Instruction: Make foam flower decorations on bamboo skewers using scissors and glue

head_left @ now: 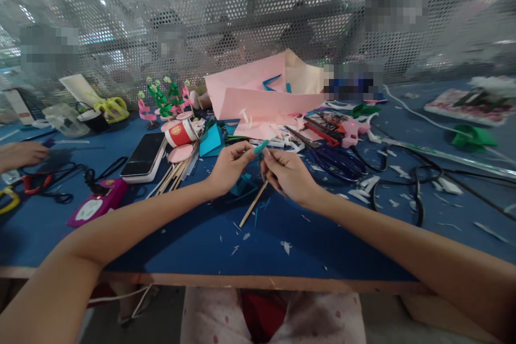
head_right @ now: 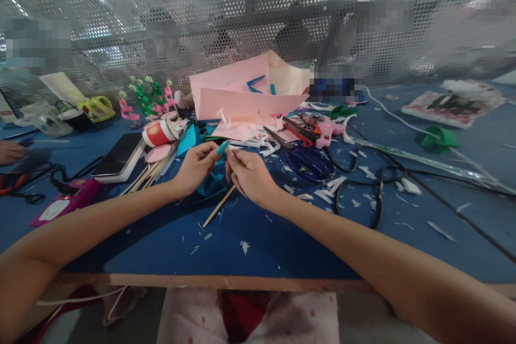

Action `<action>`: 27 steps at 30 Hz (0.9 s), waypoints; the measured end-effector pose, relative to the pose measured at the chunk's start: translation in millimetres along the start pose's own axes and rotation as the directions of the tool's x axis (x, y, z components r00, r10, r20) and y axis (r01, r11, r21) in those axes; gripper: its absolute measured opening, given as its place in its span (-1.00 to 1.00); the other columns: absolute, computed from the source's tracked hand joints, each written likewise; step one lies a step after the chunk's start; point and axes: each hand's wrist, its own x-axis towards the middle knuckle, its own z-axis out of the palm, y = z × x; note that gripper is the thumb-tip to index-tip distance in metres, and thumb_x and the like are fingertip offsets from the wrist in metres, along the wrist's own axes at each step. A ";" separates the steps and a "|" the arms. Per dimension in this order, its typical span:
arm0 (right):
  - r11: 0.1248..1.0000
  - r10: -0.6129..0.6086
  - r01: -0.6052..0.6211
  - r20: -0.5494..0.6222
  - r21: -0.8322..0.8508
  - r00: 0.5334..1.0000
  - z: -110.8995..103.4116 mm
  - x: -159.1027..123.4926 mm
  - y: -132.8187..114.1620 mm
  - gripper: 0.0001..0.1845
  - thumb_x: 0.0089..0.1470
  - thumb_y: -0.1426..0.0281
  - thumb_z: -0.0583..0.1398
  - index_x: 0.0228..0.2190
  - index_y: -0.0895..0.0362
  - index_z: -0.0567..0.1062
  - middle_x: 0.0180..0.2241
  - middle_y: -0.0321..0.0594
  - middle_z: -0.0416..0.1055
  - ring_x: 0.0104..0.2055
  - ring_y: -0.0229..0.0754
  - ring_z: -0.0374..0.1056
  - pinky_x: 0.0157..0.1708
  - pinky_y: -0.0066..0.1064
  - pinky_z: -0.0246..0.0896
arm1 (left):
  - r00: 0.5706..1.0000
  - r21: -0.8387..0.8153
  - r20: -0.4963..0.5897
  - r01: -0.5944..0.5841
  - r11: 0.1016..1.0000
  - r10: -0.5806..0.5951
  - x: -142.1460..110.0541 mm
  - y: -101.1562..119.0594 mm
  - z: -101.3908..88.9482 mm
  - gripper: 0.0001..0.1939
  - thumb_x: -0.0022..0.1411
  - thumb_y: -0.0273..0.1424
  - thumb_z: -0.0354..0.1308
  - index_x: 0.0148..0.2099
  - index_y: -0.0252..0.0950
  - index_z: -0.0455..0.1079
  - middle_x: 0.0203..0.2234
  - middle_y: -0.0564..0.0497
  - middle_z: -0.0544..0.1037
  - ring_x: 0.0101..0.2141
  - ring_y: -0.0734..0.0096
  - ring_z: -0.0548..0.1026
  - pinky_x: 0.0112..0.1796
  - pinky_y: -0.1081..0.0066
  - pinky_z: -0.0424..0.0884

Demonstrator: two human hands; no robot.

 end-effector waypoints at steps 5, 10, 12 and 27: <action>0.999 0.042 -0.042 0.011 -0.006 0.999 -0.5 1.1 -0.8 -0.57 0.10 0.23 -0.04 -0.71 0.15 0.20 -0.94 -0.49 0.00 -0.92 -0.47 -0.11 -0.89 -0.62 -0.28 | 0.998 0.004 -0.043 -0.042 0.999 0.043 0.0 -0.5 0.2 -0.66 0.02 -0.13 0.12 -0.49 -0.33 0.23 -0.72 0.20 0.11 -0.70 0.68 0.00 -0.68 0.53 -0.08; 0.999 0.033 -0.033 0.028 0.001 0.999 -0.4 1.2 0.4 -0.57 0.07 0.18 -0.02 -0.70 0.14 0.21 -0.94 -0.49 0.01 -0.92 -0.46 -0.11 -0.89 -0.60 -0.30 | 1.000 0.033 0.019 -0.006 0.999 0.005 -1.5 3.5 1.5 -0.72 0.04 -0.20 0.11 -0.45 -0.31 0.20 -0.69 0.20 0.17 -0.68 0.68 0.05 -0.66 0.56 -0.02; 0.999 0.034 -0.034 0.025 0.004 0.999 -0.6 1.5 1.5 -0.58 0.06 0.17 -0.01 -0.69 0.14 0.21 -0.93 -0.49 0.01 -0.91 -0.46 -0.11 -0.89 -0.60 -0.30 | 0.999 0.045 0.033 0.014 0.999 -0.015 -1.7 5.1 1.8 -0.73 0.04 -0.22 0.11 -0.45 -0.32 0.20 -0.68 0.20 0.17 -0.68 0.68 0.06 -0.66 0.56 -0.01; 0.999 -0.027 0.028 -0.025 0.018 0.999 -3.1 4.4 5.8 -0.68 0.07 0.27 0.01 -0.64 0.15 0.24 -0.89 -0.51 0.04 -0.89 -0.48 -0.09 -0.86 -0.60 -0.22 | 0.985 0.076 0.126 0.111 0.991 -0.120 2.2 10.6 -0.2 -0.68 0.01 -0.20 0.13 -0.60 -0.33 0.24 -0.72 0.12 0.25 -0.65 0.63 0.16 -0.63 0.51 0.04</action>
